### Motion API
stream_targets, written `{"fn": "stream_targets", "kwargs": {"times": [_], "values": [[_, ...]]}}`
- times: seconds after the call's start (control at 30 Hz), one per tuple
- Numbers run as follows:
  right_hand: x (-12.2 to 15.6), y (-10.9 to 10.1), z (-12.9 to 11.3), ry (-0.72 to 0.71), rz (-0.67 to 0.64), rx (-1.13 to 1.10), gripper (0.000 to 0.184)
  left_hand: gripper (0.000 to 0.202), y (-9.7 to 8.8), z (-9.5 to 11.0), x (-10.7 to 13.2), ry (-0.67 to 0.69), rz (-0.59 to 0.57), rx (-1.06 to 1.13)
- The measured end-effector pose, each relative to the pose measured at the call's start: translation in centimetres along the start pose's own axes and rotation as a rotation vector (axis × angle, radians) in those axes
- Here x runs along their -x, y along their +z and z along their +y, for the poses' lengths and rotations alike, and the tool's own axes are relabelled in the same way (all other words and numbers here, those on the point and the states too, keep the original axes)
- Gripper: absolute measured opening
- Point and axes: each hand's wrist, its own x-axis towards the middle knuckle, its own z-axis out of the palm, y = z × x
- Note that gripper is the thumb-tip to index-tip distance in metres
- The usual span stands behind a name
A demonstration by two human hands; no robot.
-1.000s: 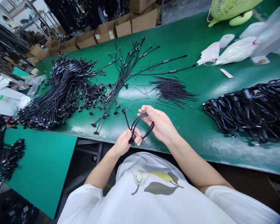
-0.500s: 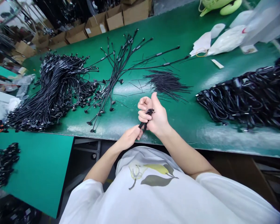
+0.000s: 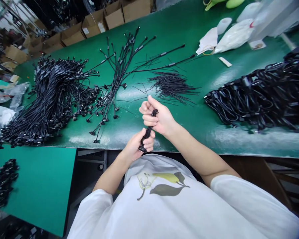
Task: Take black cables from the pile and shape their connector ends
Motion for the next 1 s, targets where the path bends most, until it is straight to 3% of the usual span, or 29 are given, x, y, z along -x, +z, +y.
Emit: {"fn": "stream_targets", "kwargs": {"times": [0.07,0.13,0.2,0.27,0.33,0.4,0.47,0.53,0.7,0.8,0.87,0.93,1.0], "values": [[0.1,-0.1,-0.3,-0.069,0.012,0.121,0.048,0.034,-0.2,0.0,-0.2,-0.016,-0.008,0.028],[0.6,-0.4,-0.9,-0.254,0.092,0.345,0.044,0.033,-0.7,-0.2,-0.3,0.017,0.032,0.013],[1.6,-0.9,-1.5,-0.51,0.169,0.718,0.038,0.037,-1.5,-0.4,-0.5,0.076,0.108,-0.08],[2.8,-1.9,-1.7,-0.669,0.086,1.2,0.033,0.041,-2.3,-0.5,-0.5,0.162,0.181,-0.292],[4.1,-3.1,-1.3,-0.607,-0.131,1.674,0.031,0.042,-2.9,-0.4,-0.4,0.244,0.226,-0.638],[5.4,-4.4,-0.4,-0.399,-0.327,1.969,0.031,0.039,-3.1,-0.1,-0.1,0.272,0.195,-1.002],[6.3,-5.4,0.4,-0.212,-0.419,2.055,0.031,0.036,-3.1,0.2,0.1,0.232,0.108,-1.229],[7.0,-5.9,0.8,-0.15,-0.442,2.046,0.03,0.038,-3.2,0.3,0.2,0.139,0.034,-1.248],[7.0,-5.3,0.8,-0.184,-0.455,2.079,0.019,0.047,-3.7,-0.8,-0.7,-0.122,-0.018,-0.743],[6.3,-6.6,-0.5,-0.136,-0.443,1.897,0.02,0.047,-3.7,-1.9,-1.0,-0.132,0.107,-0.569],[5.8,-8.9,-2.2,-0.193,-0.217,1.791,0.023,0.046,-3.6,-2.2,-1.0,-0.08,0.221,-0.467],[5.5,-11.9,-3.9,-0.24,0.257,1.856,0.024,0.044,-3.3,-1.9,-1.0,0.006,0.31,-0.341],[5.3,-14.5,-5.1,-0.15,0.698,2.007,0.024,0.043,-2.9,-1.2,-1.2,0.08,0.354,-0.226]]}}
